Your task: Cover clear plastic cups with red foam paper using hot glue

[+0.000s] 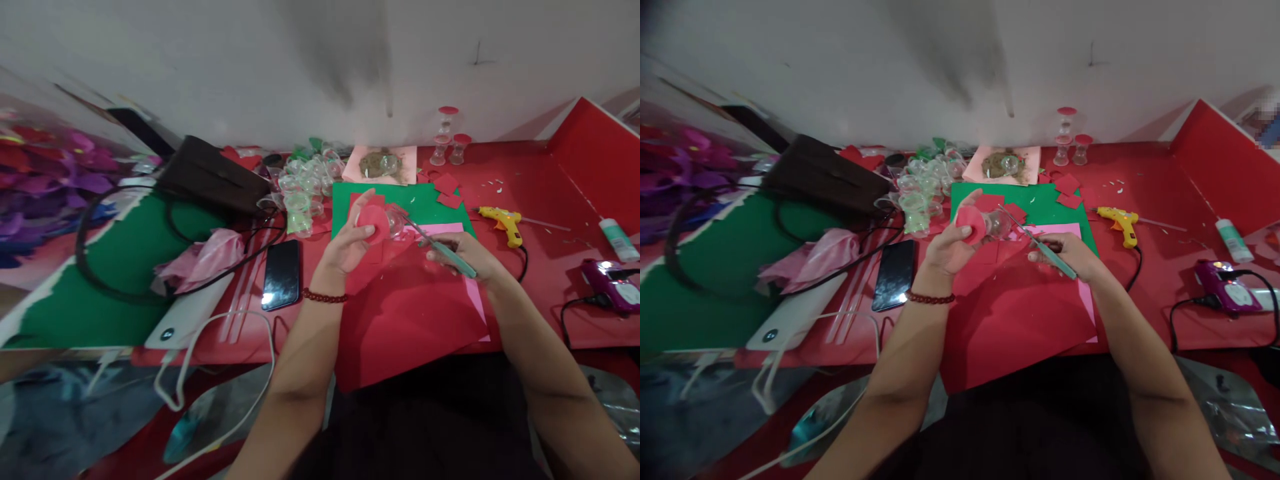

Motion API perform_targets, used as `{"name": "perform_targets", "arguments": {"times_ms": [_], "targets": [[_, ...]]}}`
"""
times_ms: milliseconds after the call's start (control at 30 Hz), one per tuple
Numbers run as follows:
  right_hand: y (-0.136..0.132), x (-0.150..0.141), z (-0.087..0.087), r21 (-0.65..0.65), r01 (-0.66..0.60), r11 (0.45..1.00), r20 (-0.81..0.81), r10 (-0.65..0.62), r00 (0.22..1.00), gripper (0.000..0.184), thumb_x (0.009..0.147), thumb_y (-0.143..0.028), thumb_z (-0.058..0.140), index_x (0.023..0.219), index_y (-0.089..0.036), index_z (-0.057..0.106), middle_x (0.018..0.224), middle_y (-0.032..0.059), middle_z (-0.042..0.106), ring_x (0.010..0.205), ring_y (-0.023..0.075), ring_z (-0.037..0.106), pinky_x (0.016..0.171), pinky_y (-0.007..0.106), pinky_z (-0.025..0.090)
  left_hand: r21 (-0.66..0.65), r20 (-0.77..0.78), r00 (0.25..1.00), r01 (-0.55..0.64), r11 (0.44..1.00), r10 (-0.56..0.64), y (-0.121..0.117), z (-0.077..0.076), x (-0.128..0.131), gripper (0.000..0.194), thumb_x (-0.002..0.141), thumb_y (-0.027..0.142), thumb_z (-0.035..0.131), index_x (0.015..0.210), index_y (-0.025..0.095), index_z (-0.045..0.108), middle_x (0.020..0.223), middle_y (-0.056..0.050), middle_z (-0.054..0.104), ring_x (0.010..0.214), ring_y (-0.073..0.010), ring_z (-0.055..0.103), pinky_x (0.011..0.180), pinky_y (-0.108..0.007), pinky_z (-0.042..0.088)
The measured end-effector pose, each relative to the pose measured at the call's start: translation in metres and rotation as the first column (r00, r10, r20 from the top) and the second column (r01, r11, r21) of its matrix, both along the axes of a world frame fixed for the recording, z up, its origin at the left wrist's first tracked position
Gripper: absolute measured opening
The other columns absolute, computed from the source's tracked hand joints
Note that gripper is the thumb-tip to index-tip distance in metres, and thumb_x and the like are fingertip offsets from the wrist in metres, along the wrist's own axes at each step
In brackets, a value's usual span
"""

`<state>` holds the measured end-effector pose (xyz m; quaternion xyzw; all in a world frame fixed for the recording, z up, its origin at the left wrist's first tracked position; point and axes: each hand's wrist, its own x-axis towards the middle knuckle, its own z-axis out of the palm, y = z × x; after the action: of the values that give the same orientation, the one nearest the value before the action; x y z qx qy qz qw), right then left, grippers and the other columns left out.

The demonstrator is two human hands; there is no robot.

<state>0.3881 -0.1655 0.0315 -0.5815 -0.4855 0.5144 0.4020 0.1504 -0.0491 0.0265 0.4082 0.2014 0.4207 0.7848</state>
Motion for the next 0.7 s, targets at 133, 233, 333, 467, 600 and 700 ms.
{"name": "perform_targets", "arguments": {"times_ms": [133,233,333,467,600,700], "targets": [[-0.001,0.002,0.000,-0.017,-0.002,1.000,0.046,0.003,0.999,0.053,0.064,-0.056,0.095,0.101,-0.020,0.084,0.065,-0.0050,0.061,0.046,0.0074,0.042,0.041,0.025,0.035,0.017,-0.027,0.999,0.028,0.999,-0.027,0.005,-0.003,-0.007,0.113,0.068,0.014,0.089,0.168,0.038,0.042,0.081,0.006,0.072,0.073,-0.0160,0.070,0.084,-0.032,0.059],[0.001,0.001,-0.003,-0.016,0.016,1.000,0.063,-0.015,0.998,0.056,0.063,-0.059,0.096,0.103,-0.022,0.084,0.064,-0.0051,0.061,0.045,0.0081,0.041,0.041,0.026,0.035,-0.017,-0.021,1.000,0.014,1.000,-0.014,0.007,-0.005,-0.009,0.115,0.068,0.012,0.089,0.169,0.037,0.040,0.081,0.006,0.072,0.076,-0.0164,0.072,0.089,-0.033,0.059],[0.004,0.003,-0.007,0.057,0.138,0.989,0.128,-0.145,0.981,0.057,0.071,-0.069,0.088,0.103,-0.022,0.082,0.062,-0.0036,0.059,0.048,0.0118,0.045,0.046,0.028,0.038,-0.042,-0.007,1.000,-0.011,0.999,0.011,0.008,-0.005,-0.007,0.110,0.070,0.012,0.086,0.167,0.038,0.044,0.081,0.006,0.071,0.077,-0.0167,0.072,0.094,-0.036,0.060],[0.007,0.009,-0.008,0.200,0.251,0.947,0.581,-0.321,0.747,0.047,0.086,-0.062,0.081,0.110,-0.022,0.081,0.081,0.0069,0.074,0.076,0.0261,0.070,0.066,0.033,0.047,-0.034,0.043,0.998,-0.036,0.999,0.038,0.006,-0.004,0.000,0.101,0.068,0.012,0.087,0.160,0.036,0.053,0.087,0.004,0.073,0.082,-0.0175,0.073,0.100,-0.039,0.061],[0.006,0.009,-0.007,0.025,0.271,0.962,0.890,-0.144,0.432,0.047,0.096,-0.038,0.072,0.139,-0.020,0.072,0.112,0.0202,0.080,0.103,0.0388,0.076,0.082,0.042,0.053,-0.042,0.041,0.999,-0.009,0.999,0.011,0.003,-0.008,0.009,0.092,0.068,0.017,0.089,0.153,0.036,0.059,0.093,0.001,0.077,0.087,-0.0220,0.076,0.099,-0.044,0.063],[0.006,0.007,-0.010,-0.030,0.231,0.973,0.943,-0.049,0.328,0.039,0.101,-0.028,0.060,0.135,-0.016,0.074,0.123,0.0250,0.077,0.110,0.0405,0.075,0.084,0.045,0.054,-0.057,0.020,1.000,0.009,0.998,-0.008,0.001,-0.011,0.014,0.090,0.071,0.020,0.091,0.153,0.037,0.058,0.097,0.000,0.079,0.101,-0.0266,0.079,0.100,-0.046,0.062]]}}
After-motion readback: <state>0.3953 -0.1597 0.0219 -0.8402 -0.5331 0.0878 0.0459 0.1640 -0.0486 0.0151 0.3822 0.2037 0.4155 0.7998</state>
